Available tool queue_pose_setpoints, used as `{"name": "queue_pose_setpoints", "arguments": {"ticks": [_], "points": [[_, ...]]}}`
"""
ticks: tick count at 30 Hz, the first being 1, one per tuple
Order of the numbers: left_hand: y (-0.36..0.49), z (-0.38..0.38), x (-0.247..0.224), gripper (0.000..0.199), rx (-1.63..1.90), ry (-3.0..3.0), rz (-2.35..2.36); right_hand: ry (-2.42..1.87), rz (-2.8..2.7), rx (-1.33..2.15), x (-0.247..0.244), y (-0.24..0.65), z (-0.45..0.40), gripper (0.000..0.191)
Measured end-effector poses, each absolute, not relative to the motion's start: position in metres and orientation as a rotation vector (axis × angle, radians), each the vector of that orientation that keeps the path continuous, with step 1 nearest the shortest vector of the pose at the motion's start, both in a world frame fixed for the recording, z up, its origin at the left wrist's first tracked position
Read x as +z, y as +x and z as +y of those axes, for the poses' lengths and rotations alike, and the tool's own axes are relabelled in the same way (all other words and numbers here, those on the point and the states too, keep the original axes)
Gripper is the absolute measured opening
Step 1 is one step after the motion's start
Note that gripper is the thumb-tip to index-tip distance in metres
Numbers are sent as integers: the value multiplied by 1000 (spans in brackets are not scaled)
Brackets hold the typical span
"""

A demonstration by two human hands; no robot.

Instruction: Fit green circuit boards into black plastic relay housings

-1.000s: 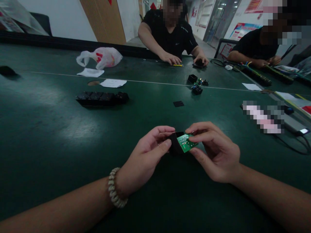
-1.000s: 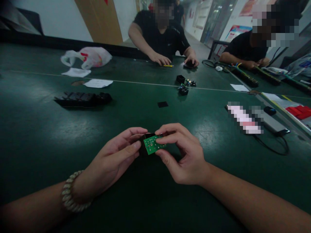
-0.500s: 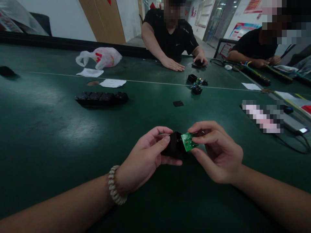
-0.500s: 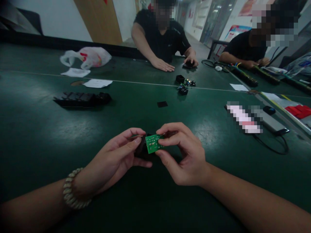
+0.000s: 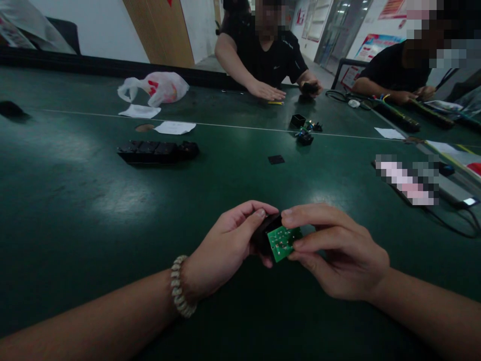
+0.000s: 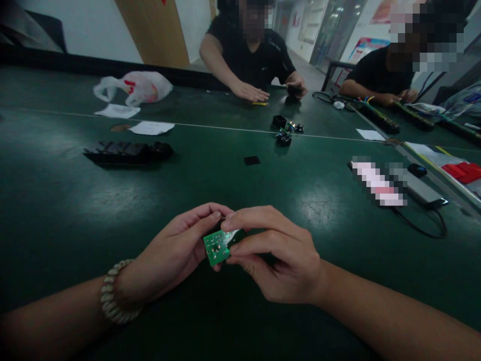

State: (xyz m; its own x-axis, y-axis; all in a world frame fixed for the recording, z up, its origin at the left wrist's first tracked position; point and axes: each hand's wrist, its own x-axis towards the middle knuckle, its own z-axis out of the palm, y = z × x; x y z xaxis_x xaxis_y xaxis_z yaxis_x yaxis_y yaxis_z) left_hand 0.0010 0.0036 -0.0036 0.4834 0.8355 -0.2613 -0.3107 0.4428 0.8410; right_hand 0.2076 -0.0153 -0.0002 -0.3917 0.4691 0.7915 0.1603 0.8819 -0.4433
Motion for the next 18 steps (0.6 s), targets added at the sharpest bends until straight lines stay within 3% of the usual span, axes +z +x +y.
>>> {"name": "queue_pose_setpoints", "arguments": {"ticks": [9,18], "points": [[-1,1,-5,18,792,818,754,-523,-2025,283,-2,208,-14,49],[0,2,-5,26,756,871,747,-507,-2079,226,3,208,-16,29]]}}
